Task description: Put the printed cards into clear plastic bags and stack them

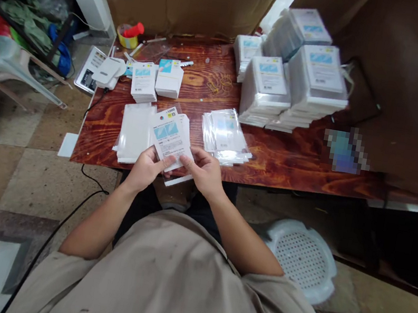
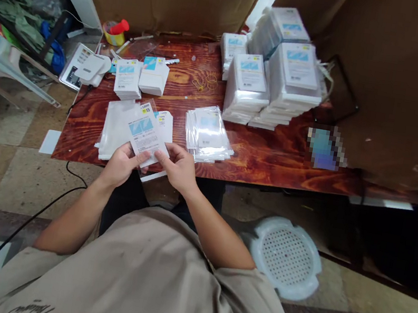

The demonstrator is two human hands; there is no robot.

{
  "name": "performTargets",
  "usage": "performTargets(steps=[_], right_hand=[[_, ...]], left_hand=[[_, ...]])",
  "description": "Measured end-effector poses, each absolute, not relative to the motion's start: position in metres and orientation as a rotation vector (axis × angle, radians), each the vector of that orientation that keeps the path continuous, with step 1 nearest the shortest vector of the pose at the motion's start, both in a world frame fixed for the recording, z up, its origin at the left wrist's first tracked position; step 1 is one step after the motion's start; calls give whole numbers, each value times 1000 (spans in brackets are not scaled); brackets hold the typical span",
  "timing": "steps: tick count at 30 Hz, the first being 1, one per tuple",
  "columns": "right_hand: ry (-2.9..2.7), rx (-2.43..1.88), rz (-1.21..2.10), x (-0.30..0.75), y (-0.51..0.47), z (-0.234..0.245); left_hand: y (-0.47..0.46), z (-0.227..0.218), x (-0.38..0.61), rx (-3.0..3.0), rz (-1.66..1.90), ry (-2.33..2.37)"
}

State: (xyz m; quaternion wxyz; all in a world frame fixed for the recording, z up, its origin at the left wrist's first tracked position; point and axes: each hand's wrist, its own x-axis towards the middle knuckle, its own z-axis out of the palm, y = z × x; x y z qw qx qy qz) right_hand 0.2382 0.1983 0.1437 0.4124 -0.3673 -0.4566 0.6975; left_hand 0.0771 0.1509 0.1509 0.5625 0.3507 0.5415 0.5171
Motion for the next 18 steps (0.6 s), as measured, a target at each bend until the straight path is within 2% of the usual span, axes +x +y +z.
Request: performTargets(steps=[3, 6, 10, 12, 14, 16, 18], right_hand=[[-1135, -999, 1696, 244, 200, 139], [-1228, -1098, 1450, 257, 217, 131], [-1323, -1418, 1007, 301, 264, 119], [-1500, -1724, 767, 321, 285, 113], [-1679, -1929, 451, 329, 295, 108], [-1806, -1877, 206, 324, 292, 107], [-1972, -1593, 173, 307, 279, 111]], left_hand=[[151, 152, 86, 930, 1110, 1332], [158, 152, 86, 1086, 1030, 1465], [177, 152, 48, 1366, 1097, 2186], [186, 150, 18, 1404, 920, 2551], [191, 148, -9, 1335, 683, 2696], [194, 145, -29, 1250, 537, 2683], [196, 143, -39, 1170, 489, 2627]])
